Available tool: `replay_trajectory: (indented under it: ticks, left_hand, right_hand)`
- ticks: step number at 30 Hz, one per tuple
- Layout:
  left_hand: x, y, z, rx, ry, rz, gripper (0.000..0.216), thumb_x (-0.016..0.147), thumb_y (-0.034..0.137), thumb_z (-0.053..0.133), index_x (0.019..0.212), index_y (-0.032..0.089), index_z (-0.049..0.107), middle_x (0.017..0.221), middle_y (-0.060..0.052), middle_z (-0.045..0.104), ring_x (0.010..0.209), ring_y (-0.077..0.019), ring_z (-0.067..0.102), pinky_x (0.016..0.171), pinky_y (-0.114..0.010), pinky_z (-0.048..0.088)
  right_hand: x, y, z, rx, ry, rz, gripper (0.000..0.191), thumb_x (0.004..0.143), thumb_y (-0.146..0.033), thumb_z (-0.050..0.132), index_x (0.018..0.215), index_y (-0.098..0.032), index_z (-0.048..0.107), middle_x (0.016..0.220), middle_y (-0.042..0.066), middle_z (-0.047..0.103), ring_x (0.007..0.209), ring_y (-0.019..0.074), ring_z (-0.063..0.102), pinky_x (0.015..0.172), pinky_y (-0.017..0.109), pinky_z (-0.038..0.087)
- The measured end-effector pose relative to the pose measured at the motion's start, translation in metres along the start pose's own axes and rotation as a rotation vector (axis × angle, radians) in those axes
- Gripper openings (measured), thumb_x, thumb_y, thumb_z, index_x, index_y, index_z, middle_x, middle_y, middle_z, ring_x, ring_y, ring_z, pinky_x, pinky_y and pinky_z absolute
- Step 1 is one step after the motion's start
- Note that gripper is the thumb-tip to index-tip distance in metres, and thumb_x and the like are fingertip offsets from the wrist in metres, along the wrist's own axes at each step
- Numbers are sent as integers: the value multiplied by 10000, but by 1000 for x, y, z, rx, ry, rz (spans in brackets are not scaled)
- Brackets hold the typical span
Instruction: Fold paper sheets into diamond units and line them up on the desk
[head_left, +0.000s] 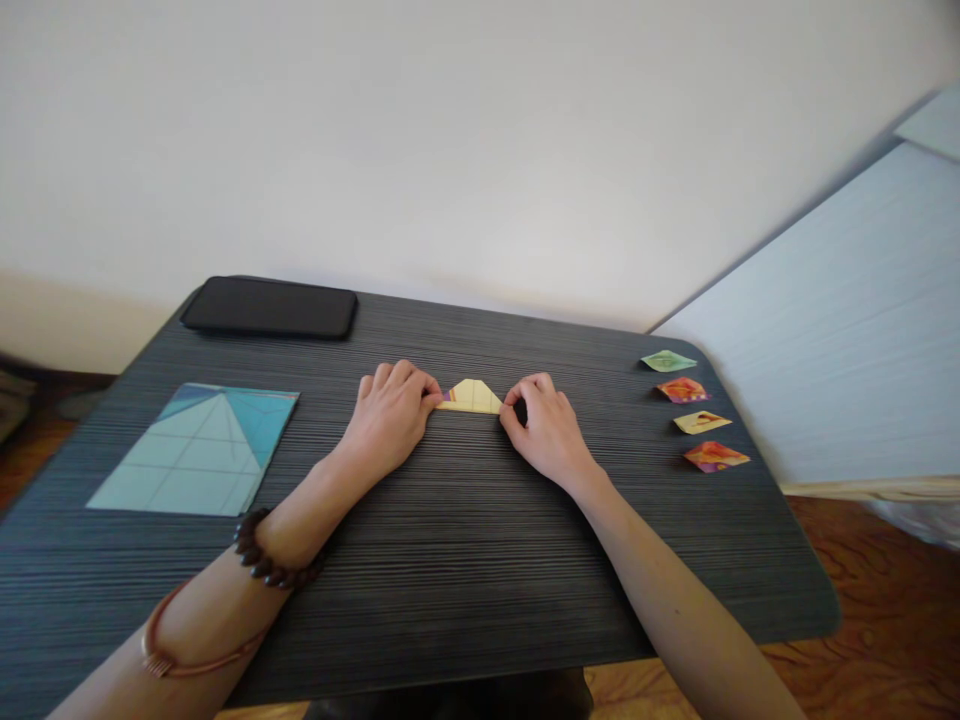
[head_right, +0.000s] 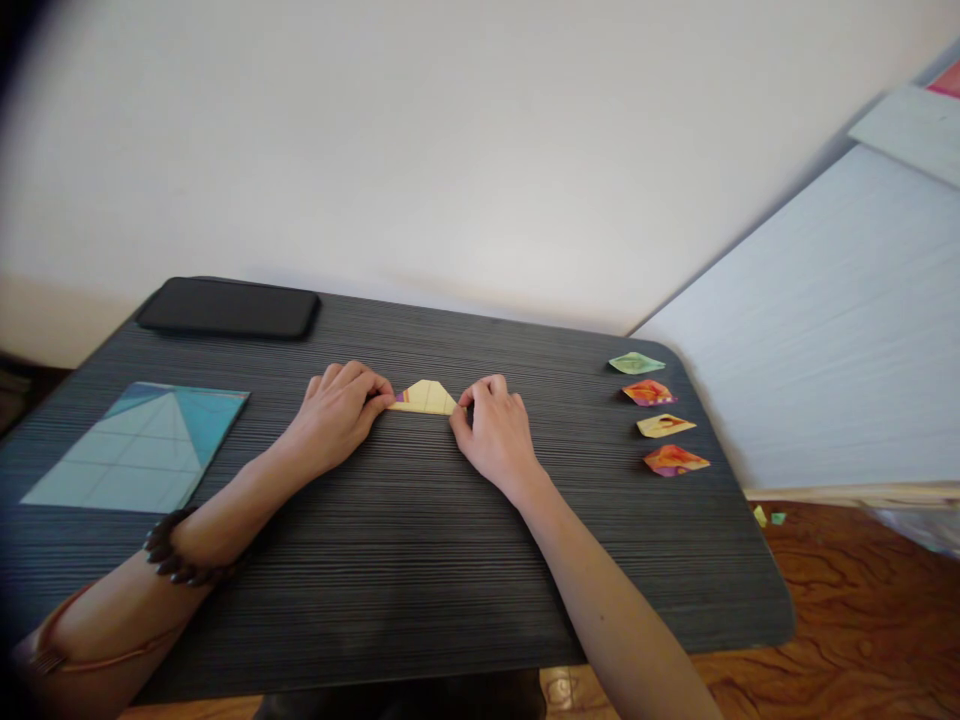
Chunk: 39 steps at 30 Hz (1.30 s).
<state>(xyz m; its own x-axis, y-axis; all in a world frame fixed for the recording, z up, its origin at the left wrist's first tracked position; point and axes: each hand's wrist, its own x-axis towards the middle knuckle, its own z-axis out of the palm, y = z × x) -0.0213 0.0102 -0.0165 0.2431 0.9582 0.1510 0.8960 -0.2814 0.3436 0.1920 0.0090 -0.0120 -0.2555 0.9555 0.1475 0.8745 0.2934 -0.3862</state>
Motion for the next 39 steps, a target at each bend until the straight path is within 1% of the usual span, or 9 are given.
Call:
replay_trajectory:
  ticks: [3,5,7,9,17,23,28,35,39]
  left_hand:
    - [0,2,0,-23,15,87,172,896,244,424,986,218,568,1002,-73,537,902,-243,457,768,-409,393]
    - [0,2,-1,-24,8,197,248,885,156,406,1059,251,555,1041,-68,526,916,-231,452,779,-389,397]
    - [0,2,-1,1,-9,284,339,859,84,396,1072,285,566,1051,-60,519,930,-226,447,786,-379,395]
    - [0,1,-2,23,-20,321,375,840,55,396,1051,300,586,1045,-57,515,934,-227,442,785,-377,392]
    - [0,1,-2,-25,-51,350,435,830,26,384,1055,319,613,1033,-52,470,932,-208,430,821,-367,379]
    - [-1,-1,-3,-5,-43,303,413,850,54,398,1039,331,639,1007,-49,480,931,-205,429,824,-365,372]
    - [-2,4,-5,-9,-49,259,374,862,90,406,989,323,669,957,-47,504,924,-208,430,800,-359,374]
    - [-2,12,-8,-7,-43,220,298,893,190,409,933,291,687,935,-50,509,910,-216,431,765,-360,372]
    - [-2,11,-8,-8,-47,222,287,889,189,418,923,287,685,946,-46,515,921,-218,431,774,-364,371]
  right_hand:
    - [0,-1,-1,25,17,7,94,808,-227,491,891,-198,523,954,76,523,849,209,552,767,378,431]
    - [-1,-1,-2,45,15,-4,127,811,-212,488,934,-211,518,957,67,521,868,207,546,778,378,427]
    - [-2,-2,-3,57,0,-24,129,824,-200,481,938,-227,536,959,58,516,881,200,540,786,372,422]
    - [-2,-2,-4,56,-11,-41,130,837,-199,476,920,-238,568,964,56,502,894,194,531,786,362,417]
    - [-2,-3,-5,54,-35,-39,154,853,-221,479,923,-245,614,885,41,477,844,175,508,760,321,401]
    - [-1,-2,-4,54,-48,-21,157,854,-222,468,926,-246,606,880,35,502,816,167,515,761,317,381]
    - [-2,-3,-2,32,-21,-3,142,850,-239,472,917,-241,598,881,31,515,775,158,520,754,314,371]
    - [-3,-14,4,-47,62,34,228,854,-422,478,866,-219,579,881,46,526,816,192,531,766,338,355]
    - [-3,-16,6,-52,58,66,171,831,-378,504,844,-217,560,864,40,529,814,193,534,769,339,352]
